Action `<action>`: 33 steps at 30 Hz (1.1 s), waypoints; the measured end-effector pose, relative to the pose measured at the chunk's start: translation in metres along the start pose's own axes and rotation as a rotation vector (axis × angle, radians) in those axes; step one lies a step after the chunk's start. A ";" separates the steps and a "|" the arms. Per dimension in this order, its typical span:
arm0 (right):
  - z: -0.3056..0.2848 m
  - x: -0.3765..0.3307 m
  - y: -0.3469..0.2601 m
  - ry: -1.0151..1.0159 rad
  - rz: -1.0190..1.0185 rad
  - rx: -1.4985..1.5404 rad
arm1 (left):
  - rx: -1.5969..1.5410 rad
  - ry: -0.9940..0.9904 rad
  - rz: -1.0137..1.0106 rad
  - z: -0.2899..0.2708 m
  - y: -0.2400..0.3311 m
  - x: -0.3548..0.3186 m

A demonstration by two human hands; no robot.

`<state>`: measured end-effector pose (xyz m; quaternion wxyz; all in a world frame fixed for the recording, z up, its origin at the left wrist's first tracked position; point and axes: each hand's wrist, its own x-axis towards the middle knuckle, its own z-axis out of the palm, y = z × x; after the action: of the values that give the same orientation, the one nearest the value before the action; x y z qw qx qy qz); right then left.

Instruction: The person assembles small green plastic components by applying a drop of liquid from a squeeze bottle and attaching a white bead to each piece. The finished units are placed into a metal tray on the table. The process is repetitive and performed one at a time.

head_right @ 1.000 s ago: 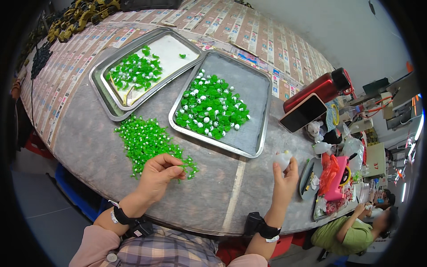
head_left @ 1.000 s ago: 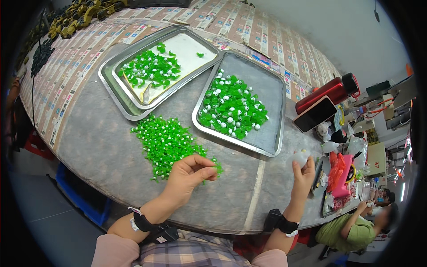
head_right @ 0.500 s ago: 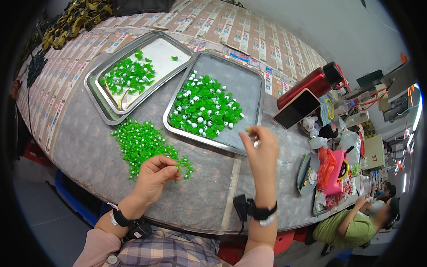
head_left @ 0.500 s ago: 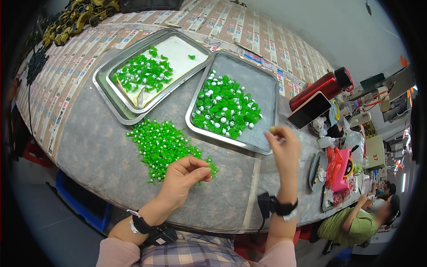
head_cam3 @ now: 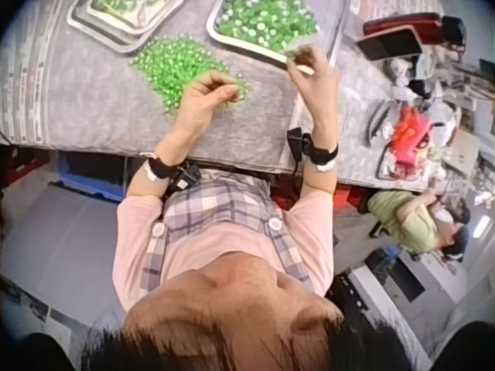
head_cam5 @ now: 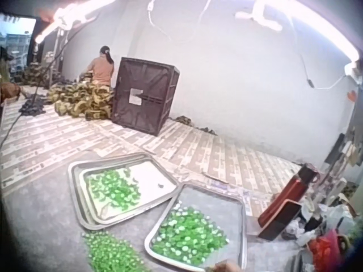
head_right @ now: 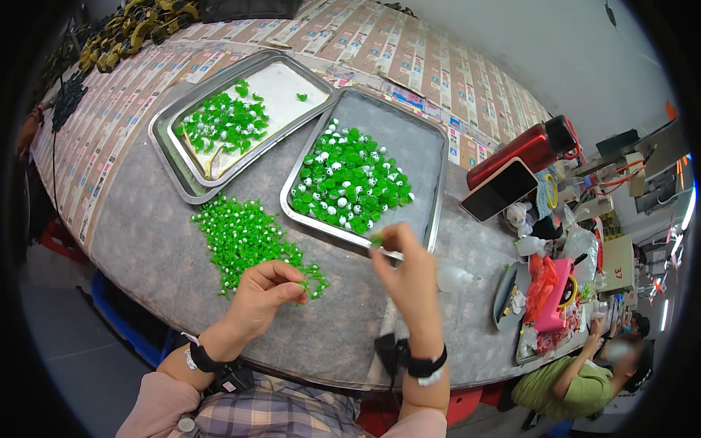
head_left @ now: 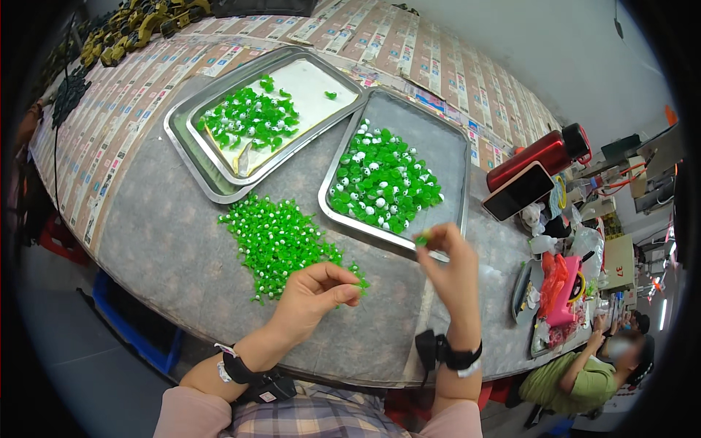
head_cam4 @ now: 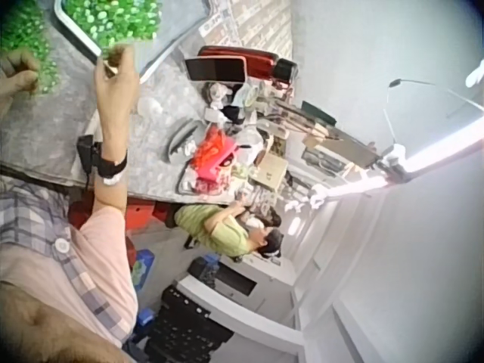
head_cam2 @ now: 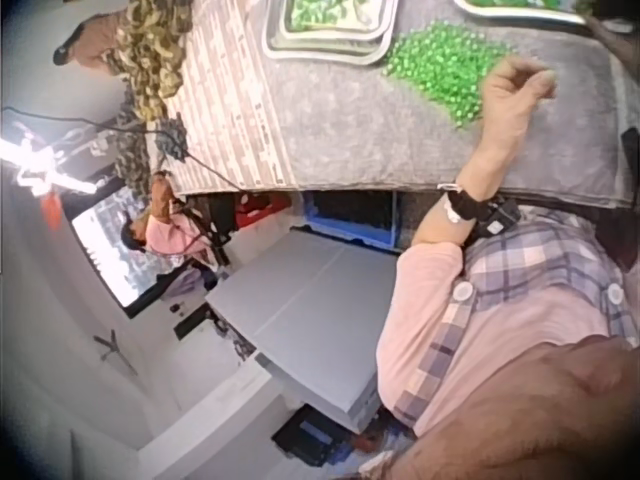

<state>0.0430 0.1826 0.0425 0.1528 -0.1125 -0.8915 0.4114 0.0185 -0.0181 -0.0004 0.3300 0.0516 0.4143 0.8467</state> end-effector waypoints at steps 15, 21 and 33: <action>0.024 -0.042 -0.005 -0.453 0.363 0.878 | 0.062 -0.062 0.020 0.002 -0.003 0.001; 0.032 -0.045 -0.002 -0.374 0.413 1.007 | 0.022 -0.002 0.005 0.003 -0.003 0.001; 0.036 -0.049 -0.011 -0.220 0.208 0.816 | 0.131 0.088 -0.002 0.005 -0.002 0.001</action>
<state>0.0742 0.1345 0.0197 0.0465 -0.0878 -0.6508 0.7527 0.0203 -0.0129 0.0012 0.3082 0.0352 0.4828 0.8189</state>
